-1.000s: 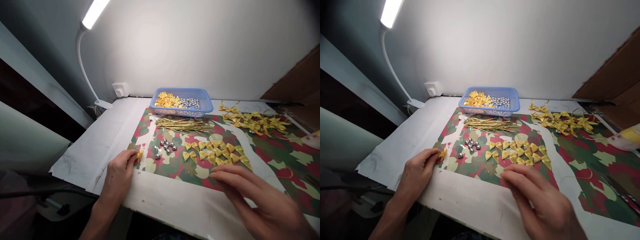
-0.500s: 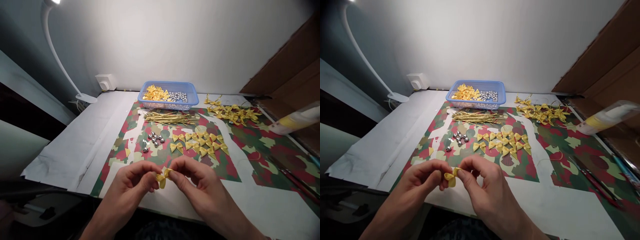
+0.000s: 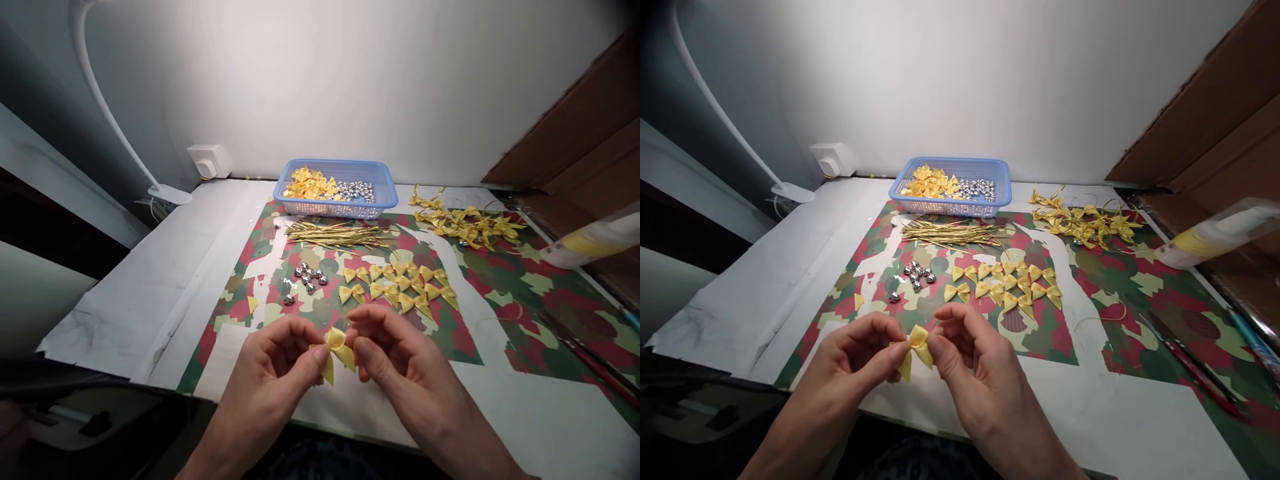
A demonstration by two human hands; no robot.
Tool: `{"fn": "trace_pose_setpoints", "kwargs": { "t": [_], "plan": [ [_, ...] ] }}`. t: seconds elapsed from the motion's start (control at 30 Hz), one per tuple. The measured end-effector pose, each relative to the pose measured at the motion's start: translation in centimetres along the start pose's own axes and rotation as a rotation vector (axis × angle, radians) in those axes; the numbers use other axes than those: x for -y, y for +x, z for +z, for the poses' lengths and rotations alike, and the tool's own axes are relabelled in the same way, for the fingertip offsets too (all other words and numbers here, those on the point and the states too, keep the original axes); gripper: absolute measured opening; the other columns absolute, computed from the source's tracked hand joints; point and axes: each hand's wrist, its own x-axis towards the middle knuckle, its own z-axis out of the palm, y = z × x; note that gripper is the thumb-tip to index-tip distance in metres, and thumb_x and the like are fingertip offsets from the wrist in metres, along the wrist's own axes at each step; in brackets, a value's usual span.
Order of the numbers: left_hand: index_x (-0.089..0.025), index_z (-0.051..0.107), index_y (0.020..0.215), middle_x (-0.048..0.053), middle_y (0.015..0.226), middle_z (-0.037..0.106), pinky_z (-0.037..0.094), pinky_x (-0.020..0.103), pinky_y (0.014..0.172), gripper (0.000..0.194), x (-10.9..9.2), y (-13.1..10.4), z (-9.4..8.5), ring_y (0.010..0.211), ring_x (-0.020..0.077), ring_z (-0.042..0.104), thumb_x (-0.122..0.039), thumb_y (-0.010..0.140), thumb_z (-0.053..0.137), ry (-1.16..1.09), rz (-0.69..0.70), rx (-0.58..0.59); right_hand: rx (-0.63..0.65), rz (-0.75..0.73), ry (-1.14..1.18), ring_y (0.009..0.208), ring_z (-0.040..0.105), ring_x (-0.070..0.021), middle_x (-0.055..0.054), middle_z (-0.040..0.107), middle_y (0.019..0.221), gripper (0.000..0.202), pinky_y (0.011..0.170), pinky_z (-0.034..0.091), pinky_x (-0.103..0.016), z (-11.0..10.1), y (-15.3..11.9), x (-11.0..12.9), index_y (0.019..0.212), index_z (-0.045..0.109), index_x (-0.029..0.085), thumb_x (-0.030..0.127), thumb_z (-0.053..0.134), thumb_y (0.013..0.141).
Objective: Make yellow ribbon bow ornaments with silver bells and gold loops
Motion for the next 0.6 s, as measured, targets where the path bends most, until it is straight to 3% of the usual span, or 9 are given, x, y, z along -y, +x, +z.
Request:
{"fn": "trace_pose_setpoints", "kwargs": {
  "t": [0.13, 0.23, 0.37, 0.47, 0.6],
  "plan": [
    [-0.02, 0.072, 0.088, -0.002, 0.074, 0.069, 0.051, 0.017, 0.066, 0.015, 0.4, 0.0, -0.1, 0.069, 0.0109, 0.063, -0.035, 0.09, 0.073, -0.002, 0.03, 0.028, 0.041, 0.063, 0.131, 0.08, 0.065, -0.0114, 0.001, 0.068, 0.09, 0.025, 0.072, 0.053, -0.02, 0.1, 0.0, -0.6, 0.112, 0.059, 0.026, 0.038, 0.07, 0.093],
    [-0.021, 0.072, 0.103, 0.0, 0.073, 0.069, 0.053, 0.021, 0.067, 0.03, 1.0, 0.4, -0.6, 0.069, 0.0125, 0.064, -0.046, 0.1, 0.056, -0.054, 0.003, 0.07, 0.058, 0.095, 0.236, 0.072, 0.062, -0.0089, 0.003, 0.067, 0.083, 0.026, 0.067, 0.051, -0.018, 0.2, 0.1, -0.5, 0.111, 0.058, 0.024, 0.037, 0.071, 0.092],
    [-0.024, 0.071, 0.114, 0.002, 0.091, 0.073, 0.053, 0.022, 0.074, 0.02, 1.8, 0.9, -0.8, 0.078, 0.0129, 0.066, -0.034, 0.097, 0.065, -0.138, -0.083, 0.169, 0.126, 0.123, 0.34, 0.071, 0.06, -0.008, 0.003, 0.067, 0.078, 0.026, 0.065, 0.049, -0.017, 0.2, 0.0, 0.1, 0.111, 0.059, 0.022, 0.036, 0.071, 0.093],
    [-0.03, 0.068, 0.123, 0.003, 0.108, 0.073, 0.053, 0.023, 0.078, 0.032, 2.1, 1.0, -0.6, 0.088, 0.0151, 0.068, -0.022, 0.093, 0.072, -0.193, -0.059, 0.293, 0.165, 0.119, 0.392, 0.072, 0.059, -0.0077, 0.004, 0.065, 0.077, 0.025, 0.065, 0.048, -0.017, 0.3, -0.3, 0.4, 0.113, 0.059, 0.023, 0.034, 0.07, 0.094],
    [-0.031, 0.071, 0.117, 0.003, 0.11, 0.071, 0.054, 0.023, 0.079, 0.028, 2.2, 0.9, -0.7, 0.093, 0.0163, 0.068, -0.022, 0.091, 0.074, -0.233, -0.037, 0.307, 0.154, 0.138, 0.392, 0.069, 0.057, -0.0075, 0.004, 0.064, 0.077, 0.03, 0.063, 0.047, -0.017, 0.4, -0.5, 0.6, 0.111, 0.058, 0.023, 0.038, 0.074, 0.09]
  ]
}}
